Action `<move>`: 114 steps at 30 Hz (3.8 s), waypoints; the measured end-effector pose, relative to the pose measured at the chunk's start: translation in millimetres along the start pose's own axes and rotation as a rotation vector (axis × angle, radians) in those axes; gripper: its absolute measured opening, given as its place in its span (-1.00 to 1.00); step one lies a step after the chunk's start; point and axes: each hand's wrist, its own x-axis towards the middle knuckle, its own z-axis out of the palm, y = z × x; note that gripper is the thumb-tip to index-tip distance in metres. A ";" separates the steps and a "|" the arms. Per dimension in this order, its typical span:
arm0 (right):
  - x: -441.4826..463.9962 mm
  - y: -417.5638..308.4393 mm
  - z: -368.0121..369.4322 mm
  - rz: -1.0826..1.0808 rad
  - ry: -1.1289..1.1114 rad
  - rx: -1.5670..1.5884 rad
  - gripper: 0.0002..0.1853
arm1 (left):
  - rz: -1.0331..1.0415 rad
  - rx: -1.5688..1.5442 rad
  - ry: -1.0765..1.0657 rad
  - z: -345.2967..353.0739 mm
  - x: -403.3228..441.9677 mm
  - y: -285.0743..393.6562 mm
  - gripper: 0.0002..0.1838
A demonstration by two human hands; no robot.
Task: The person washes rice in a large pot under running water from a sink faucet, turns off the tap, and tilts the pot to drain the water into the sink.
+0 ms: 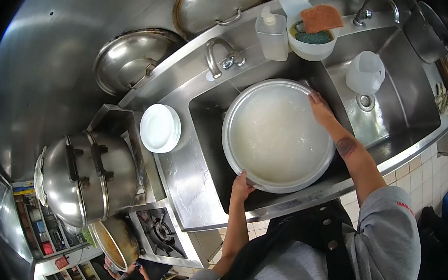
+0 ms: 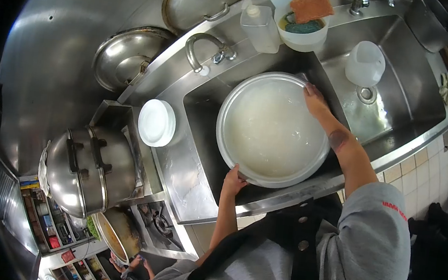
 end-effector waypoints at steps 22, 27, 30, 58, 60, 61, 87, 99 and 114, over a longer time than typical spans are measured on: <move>10.1 9.1 8.5 0.098 -0.230 0.317 -0.39 | 0.142 0.214 -0.049 36.6 -79.6 25.7 -0.59; 14.6 14.1 22.7 -0.003 -0.158 0.232 -0.47 | 0.146 0.231 -0.033 43.5 -85.7 30.2 -0.61; 18.4 17.8 26.8 -0.032 -0.168 0.246 -0.48 | 0.165 0.256 -0.016 48.5 -88.5 34.7 -0.61; -194.8 -131.6 -120.2 -0.484 -0.159 0.644 -0.74 | 0.214 0.329 0.113 67.7 -98.4 62.3 -0.66; -192.8 -130.1 -123.2 -0.479 -0.161 0.628 -0.72 | 0.217 0.298 0.106 69.6 -100.3 63.8 -0.65; -192.9 -129.6 -122.8 -0.481 -0.147 0.633 -0.72 | 0.215 0.294 0.110 68.8 -99.8 63.4 -0.65; -177.2 -112.9 -144.3 -0.482 -0.111 0.622 -0.75 | 0.325 0.182 0.070 89.0 -105.3 76.0 -0.64; -172.3 -106.5 -155.6 -0.475 -0.150 0.631 -0.69 | 0.332 0.148 0.129 98.1 -109.3 82.4 -0.65; -169.5 -103.8 -164.3 -0.468 -0.171 0.602 -0.67 | 0.330 0.181 0.154 106.3 -115.7 89.0 -0.61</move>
